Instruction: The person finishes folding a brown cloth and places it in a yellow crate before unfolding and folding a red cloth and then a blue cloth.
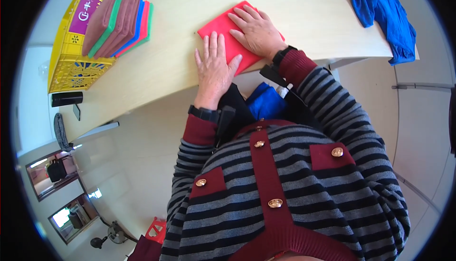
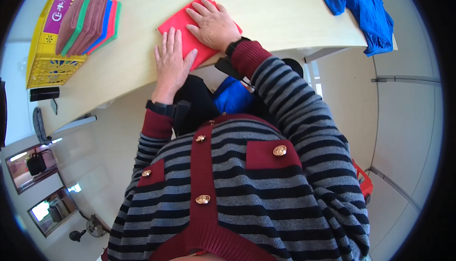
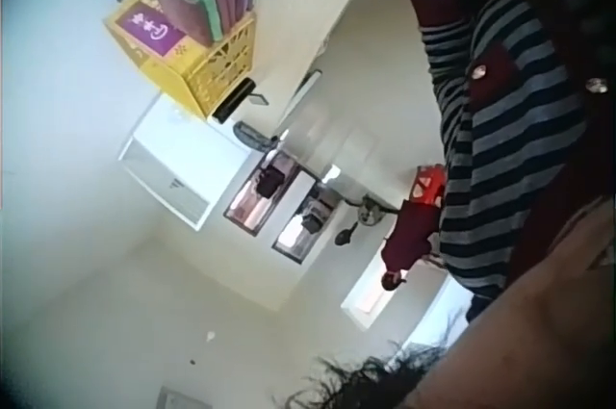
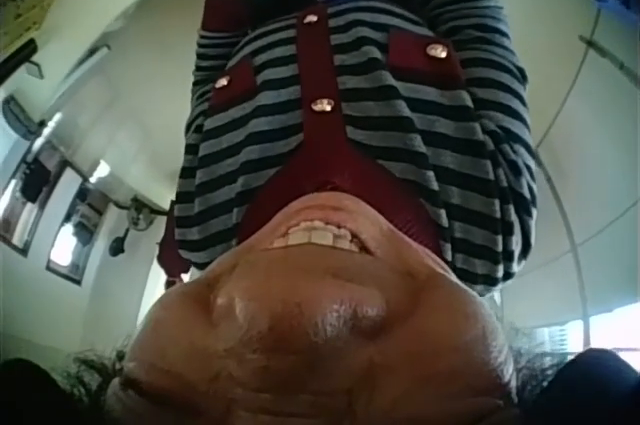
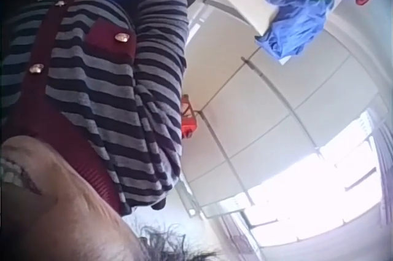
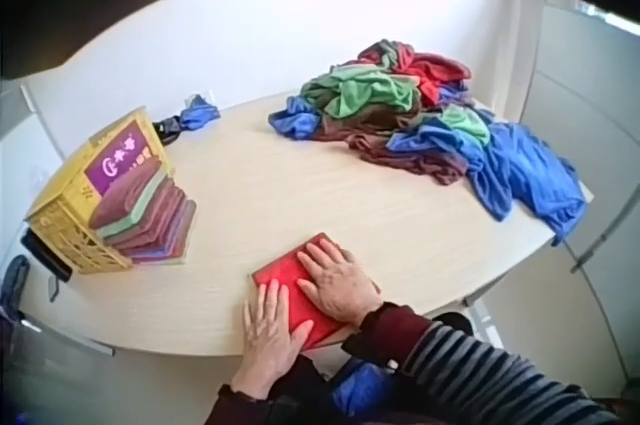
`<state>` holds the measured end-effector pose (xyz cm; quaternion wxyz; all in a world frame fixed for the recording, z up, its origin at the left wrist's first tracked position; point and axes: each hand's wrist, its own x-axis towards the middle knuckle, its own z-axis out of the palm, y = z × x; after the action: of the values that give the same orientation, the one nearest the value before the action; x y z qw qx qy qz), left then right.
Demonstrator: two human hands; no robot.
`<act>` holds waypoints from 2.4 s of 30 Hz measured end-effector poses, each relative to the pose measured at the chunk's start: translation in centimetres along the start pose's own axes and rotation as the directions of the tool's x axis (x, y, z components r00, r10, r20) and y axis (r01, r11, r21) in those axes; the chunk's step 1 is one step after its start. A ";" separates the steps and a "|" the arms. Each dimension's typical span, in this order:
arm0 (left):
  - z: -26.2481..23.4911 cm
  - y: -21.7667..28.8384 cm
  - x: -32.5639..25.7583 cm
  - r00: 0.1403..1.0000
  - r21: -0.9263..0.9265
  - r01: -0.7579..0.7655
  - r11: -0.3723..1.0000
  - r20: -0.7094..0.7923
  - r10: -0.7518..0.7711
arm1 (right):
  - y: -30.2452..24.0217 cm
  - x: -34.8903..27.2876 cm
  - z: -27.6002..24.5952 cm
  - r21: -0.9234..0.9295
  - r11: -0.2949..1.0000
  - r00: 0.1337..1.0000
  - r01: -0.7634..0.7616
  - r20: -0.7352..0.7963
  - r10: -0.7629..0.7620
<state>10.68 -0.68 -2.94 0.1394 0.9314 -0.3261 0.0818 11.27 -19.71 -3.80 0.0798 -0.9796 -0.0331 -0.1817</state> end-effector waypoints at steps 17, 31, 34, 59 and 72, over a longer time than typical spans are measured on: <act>0.7 -0.8 -4.3 0.996 -0.027 0.090 0.996 -0.014 -0.091 | -1.3 -0.9 0.1 0.079 0.996 0.995 0.043 0.088 -0.050; -0.5 -2.2 -7.9 0.928 -0.378 -0.006 0.926 -0.347 -0.135 | -0.4 0.3 3.0 0.066 0.993 0.994 0.099 0.037 -0.102; -0.8 -3.0 -9.5 0.950 -0.516 0.153 0.843 -0.157 -0.269 | -0.8 0.4 3.5 0.071 0.991 0.992 0.114 0.051 -0.118; -6.2 -9.6 -4.9 0.872 -0.859 0.231 -0.457 0.391 -0.295 | 3.5 -5.8 5.6 0.390 0.921 1.000 -0.007 -0.005 0.010; -22.0 -29.2 16.8 0.825 -0.889 -0.310 -0.337 -0.075 -0.560 | 2.1 -6.1 3.2 0.050 0.998 0.999 -0.030 -0.024 0.032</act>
<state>40.72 18.27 15.97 0.9217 0.3793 -0.0800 0.0115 6.96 -21.45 -9.24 0.1073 -0.9754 -0.0215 -0.1916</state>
